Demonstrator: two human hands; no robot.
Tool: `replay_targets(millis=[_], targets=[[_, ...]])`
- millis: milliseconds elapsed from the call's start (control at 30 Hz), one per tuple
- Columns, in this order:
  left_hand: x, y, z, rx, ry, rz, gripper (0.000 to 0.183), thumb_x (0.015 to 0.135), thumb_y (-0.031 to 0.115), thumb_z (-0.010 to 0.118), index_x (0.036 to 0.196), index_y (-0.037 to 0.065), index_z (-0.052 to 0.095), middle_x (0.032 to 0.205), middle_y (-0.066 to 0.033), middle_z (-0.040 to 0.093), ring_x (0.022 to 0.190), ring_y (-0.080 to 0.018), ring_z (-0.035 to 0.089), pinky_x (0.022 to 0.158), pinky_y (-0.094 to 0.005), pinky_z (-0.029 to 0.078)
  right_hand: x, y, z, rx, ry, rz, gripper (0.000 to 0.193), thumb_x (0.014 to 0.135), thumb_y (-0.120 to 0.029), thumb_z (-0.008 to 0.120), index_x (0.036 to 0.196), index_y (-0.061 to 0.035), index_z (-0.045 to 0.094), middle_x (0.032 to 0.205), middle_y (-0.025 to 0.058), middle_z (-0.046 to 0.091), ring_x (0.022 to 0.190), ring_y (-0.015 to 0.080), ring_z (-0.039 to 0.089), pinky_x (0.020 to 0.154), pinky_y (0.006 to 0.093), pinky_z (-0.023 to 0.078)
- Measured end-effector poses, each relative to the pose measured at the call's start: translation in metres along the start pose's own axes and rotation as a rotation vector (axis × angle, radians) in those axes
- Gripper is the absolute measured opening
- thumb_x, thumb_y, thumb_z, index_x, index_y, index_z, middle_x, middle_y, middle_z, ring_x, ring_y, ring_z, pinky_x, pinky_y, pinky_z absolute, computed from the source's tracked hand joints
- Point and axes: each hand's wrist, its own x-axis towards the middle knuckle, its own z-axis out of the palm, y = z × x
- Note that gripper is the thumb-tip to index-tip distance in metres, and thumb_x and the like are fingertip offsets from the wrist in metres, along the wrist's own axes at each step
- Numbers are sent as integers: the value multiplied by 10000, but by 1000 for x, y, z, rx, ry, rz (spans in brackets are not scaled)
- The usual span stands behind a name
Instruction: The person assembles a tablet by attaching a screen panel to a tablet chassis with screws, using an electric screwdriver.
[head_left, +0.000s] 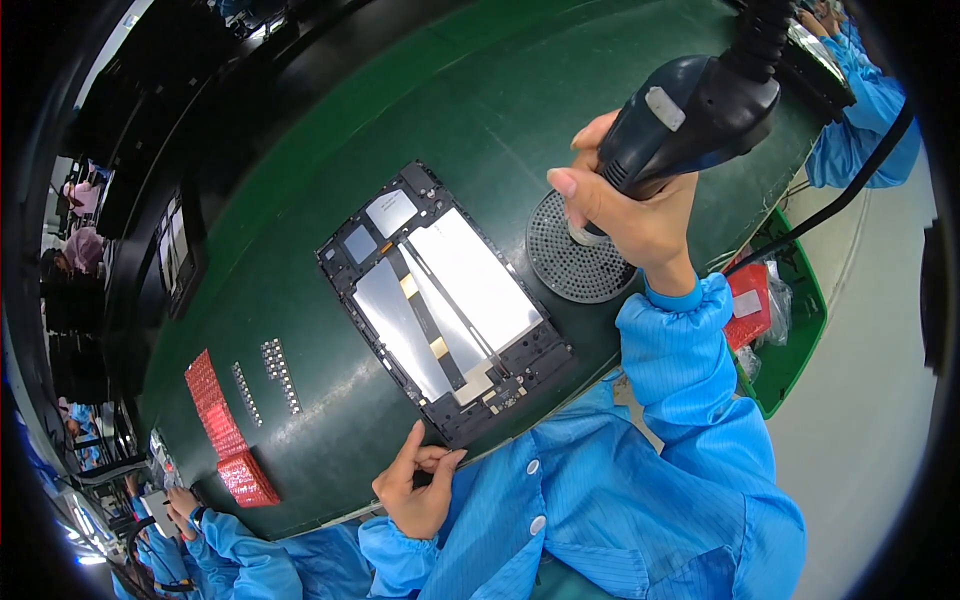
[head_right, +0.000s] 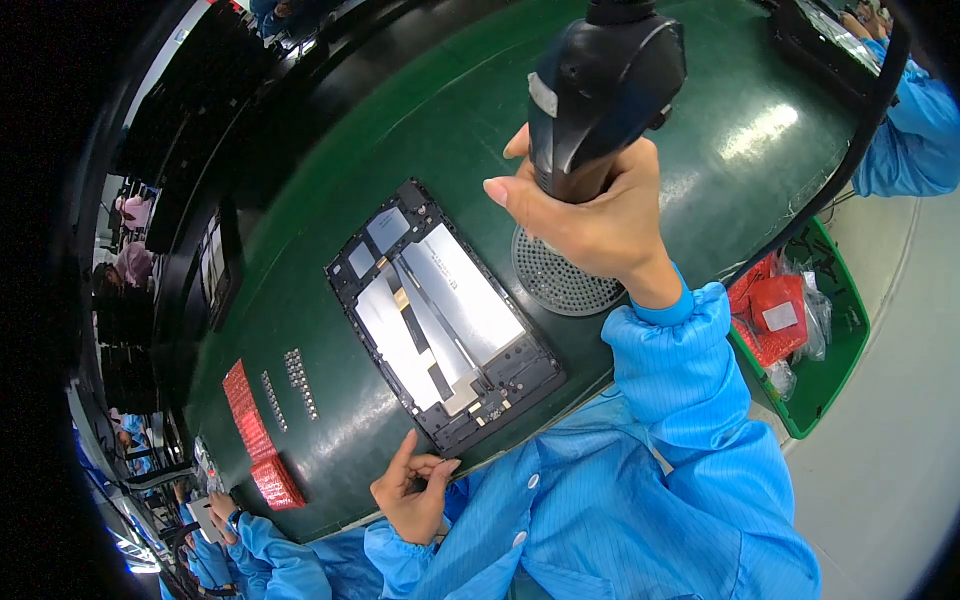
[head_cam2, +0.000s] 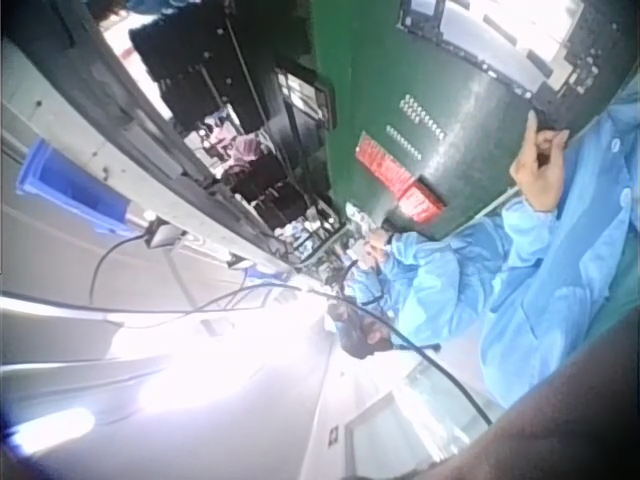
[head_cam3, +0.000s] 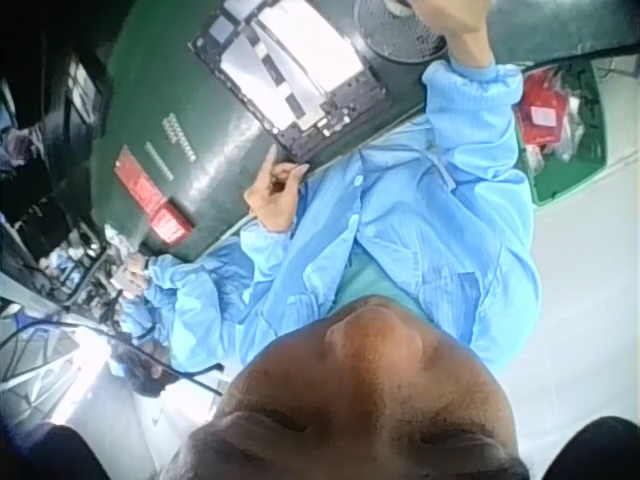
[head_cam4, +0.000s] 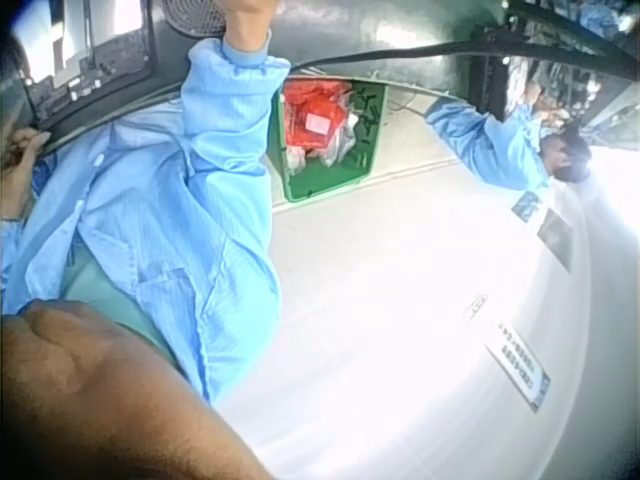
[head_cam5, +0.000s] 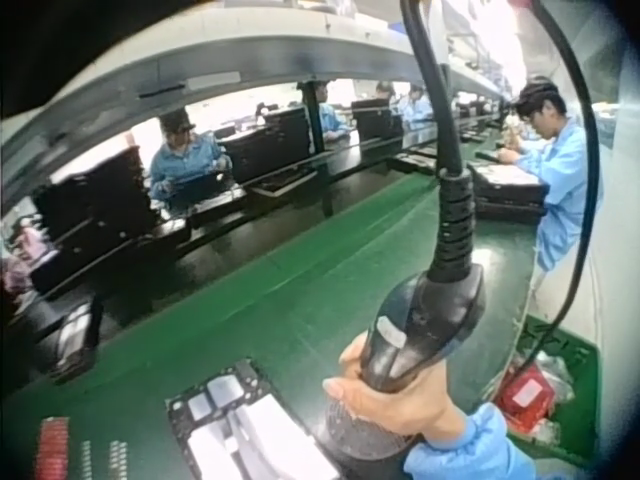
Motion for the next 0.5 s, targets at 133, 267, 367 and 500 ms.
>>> replay_targets(millis=[133,267,367,500], targets=[[3,2,4,45,-1,24,492,689,-70,730,1162,-33,598,690,-102,667,582,-88,599,588,-218,496,3,-2,1,8,-20,34,238,727,51,721,909,15,571,618,42,596,493,87,556,453,215,433],[5,-1,9,71,-14,77,465,684,-65,734,1133,-36,614,689,-99,662,576,-87,594,551,-210,482,3,-4,1,-3,-21,73,201,721,34,732,861,10,589,608,12,586,497,68,551,452,205,420],[2,-2,7,-7,16,45,378,687,-61,733,1054,-38,644,702,-105,662,583,-106,612,541,-222,487,4,0,4,9,-45,45,196,717,36,733,853,9,593,606,7,583,493,71,550,451,207,420],[1,-17,-11,44,80,171,267,695,-65,722,953,-31,664,709,-120,660,612,-132,636,555,-238,500,1,-4,15,-47,-35,127,273,736,79,684,968,4,561,638,50,580,492,120,552,453,242,430]])
